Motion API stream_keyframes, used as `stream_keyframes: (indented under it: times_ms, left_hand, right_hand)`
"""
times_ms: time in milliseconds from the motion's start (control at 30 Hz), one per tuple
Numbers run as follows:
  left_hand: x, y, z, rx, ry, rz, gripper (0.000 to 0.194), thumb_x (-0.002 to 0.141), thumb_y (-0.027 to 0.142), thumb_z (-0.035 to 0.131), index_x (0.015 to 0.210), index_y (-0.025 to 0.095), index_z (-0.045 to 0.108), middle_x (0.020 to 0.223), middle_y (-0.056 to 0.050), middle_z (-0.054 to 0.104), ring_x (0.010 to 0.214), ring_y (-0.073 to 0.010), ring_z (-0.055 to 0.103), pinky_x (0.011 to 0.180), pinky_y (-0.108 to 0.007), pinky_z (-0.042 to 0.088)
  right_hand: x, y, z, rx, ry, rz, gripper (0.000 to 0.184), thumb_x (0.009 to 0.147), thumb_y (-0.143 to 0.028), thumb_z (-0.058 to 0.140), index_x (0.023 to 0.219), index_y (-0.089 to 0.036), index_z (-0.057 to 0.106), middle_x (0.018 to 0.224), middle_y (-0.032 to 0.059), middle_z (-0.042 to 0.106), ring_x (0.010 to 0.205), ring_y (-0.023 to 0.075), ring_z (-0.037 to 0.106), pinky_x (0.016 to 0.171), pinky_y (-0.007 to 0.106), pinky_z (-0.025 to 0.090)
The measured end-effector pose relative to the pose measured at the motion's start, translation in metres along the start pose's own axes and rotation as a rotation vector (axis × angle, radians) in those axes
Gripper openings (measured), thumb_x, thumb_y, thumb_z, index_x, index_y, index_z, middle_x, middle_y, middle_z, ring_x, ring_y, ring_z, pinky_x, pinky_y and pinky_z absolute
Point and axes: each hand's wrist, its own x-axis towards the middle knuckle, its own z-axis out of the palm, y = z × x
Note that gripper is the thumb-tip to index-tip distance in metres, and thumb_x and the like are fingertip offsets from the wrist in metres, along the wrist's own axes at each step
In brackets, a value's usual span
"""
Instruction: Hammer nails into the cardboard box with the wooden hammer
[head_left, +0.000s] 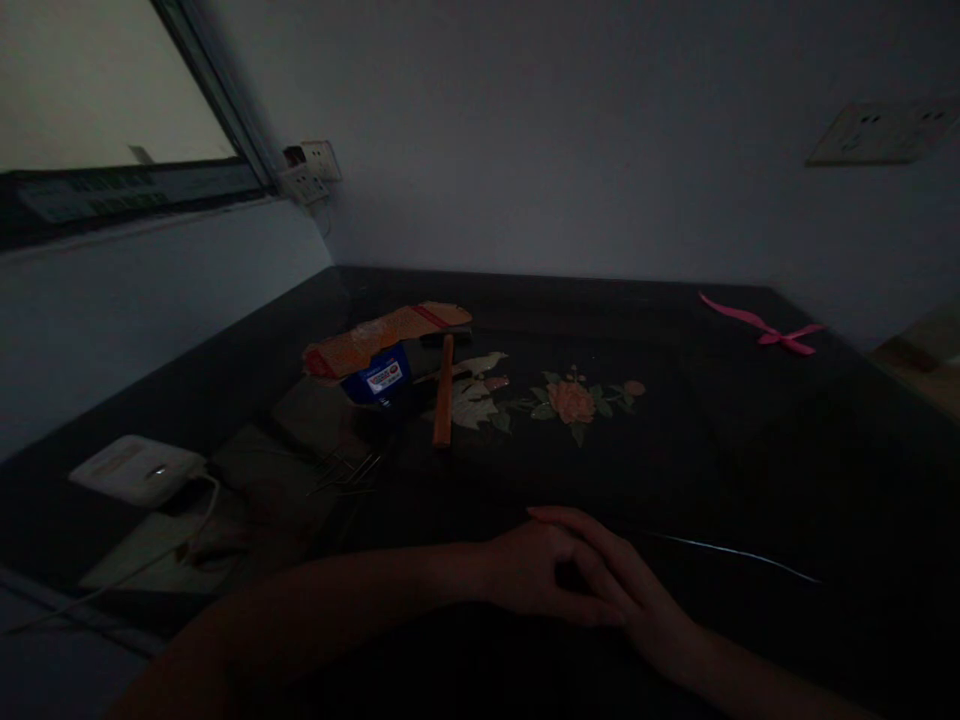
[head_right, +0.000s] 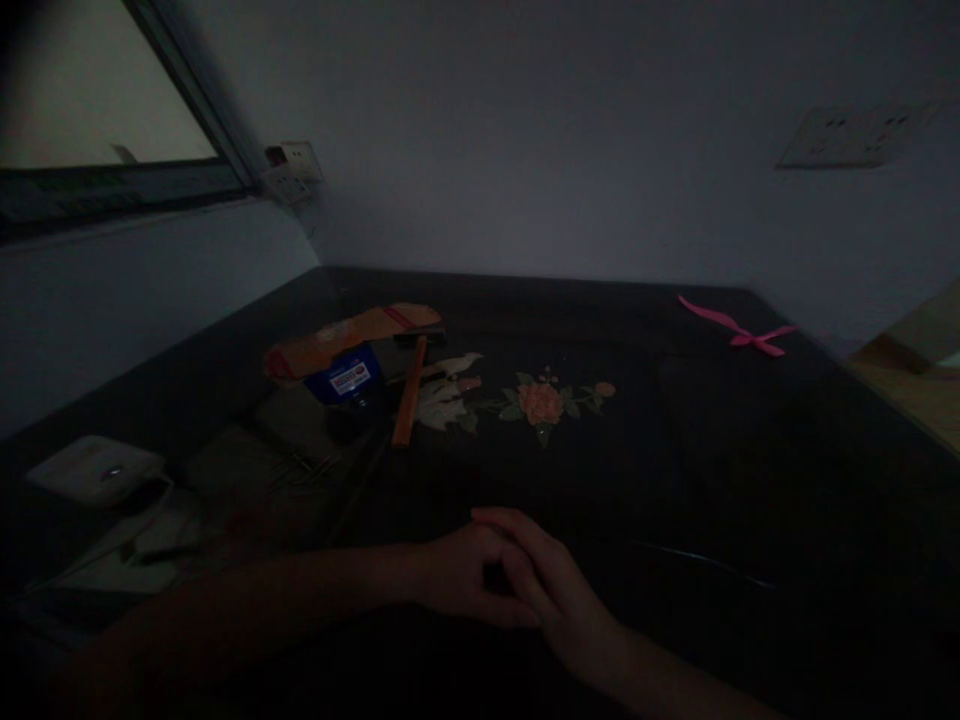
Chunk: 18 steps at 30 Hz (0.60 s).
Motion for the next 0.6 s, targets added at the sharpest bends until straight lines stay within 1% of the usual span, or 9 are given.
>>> stream_keyframes:
  times_ms: [100,267,333,433,600]
  left_hand:
    - [-0.0002,0.0005,-0.0003,-0.011,-0.002,0.009,0.018,0.078,0.029,0.068,0.092,0.018,0.070,0.093,0.000,0.070,0.088,-0.0138,0.063,0.078,-0.021,0.047]
    - [-0.0008,0.0022,-0.0009,0.005,0.010,0.010,0.020,0.077,0.031,0.068,0.092,0.016,0.069,0.094,-0.002,0.069,0.089,-0.0153,0.063,0.079,-0.023,0.047]
    - [-0.0006,0.0016,-0.0005,0.009,0.017,0.004,0.021,0.077,0.031,0.068,0.090,0.016,0.069,0.092,-0.002,0.069,0.087,-0.0150,0.062,0.077,-0.022,0.047]
    - [0.0004,-0.0018,0.0004,-0.003,0.021,0.038,0.020,0.076,0.031,0.069,0.088,0.015,0.068,0.088,-0.002,0.069,0.084,-0.0144,0.062,0.075,-0.021,0.046]
    - [0.0014,-0.0052,0.0003,-0.006,0.019,0.064,0.023,0.080,0.034,0.065,0.092,0.015,0.068,0.091,-0.002,0.068,0.086,-0.0148,0.062,0.076,-0.021,0.046]
  right_hand:
    - [0.0002,-0.0001,-0.0008,-0.006,0.000,-0.006,0.035,0.096,-0.037,0.039,0.126,-0.029,0.053,0.124,0.0069,0.062,0.114,0.0236,0.056,0.097,0.041,0.044]
    - [0.0011,-0.0062,-0.0019,-0.004,-0.008,-0.001,0.035,0.095,-0.038,0.038,0.124,-0.027,0.054,0.124,0.0079,0.062,0.115,0.0233,0.056,0.097,0.041,0.044]
    - [0.0008,-0.0072,-0.0019,-0.002,-0.007,0.012,0.035,0.095,-0.039,0.038,0.124,-0.027,0.054,0.124,0.0075,0.061,0.116,0.0232,0.055,0.098,0.041,0.043]
    - [0.0000,-0.0066,-0.0018,0.000,0.003,0.025,0.035,0.095,-0.039,0.039,0.124,-0.029,0.055,0.125,0.0061,0.061,0.116,0.0230,0.055,0.099,0.040,0.043]
    - [0.0022,-0.0081,-0.0008,0.019,0.018,0.023,0.034,0.094,-0.040,0.040,0.122,-0.028,0.057,0.123,0.0065,0.063,0.115,0.0231,0.056,0.098,0.039,0.043]
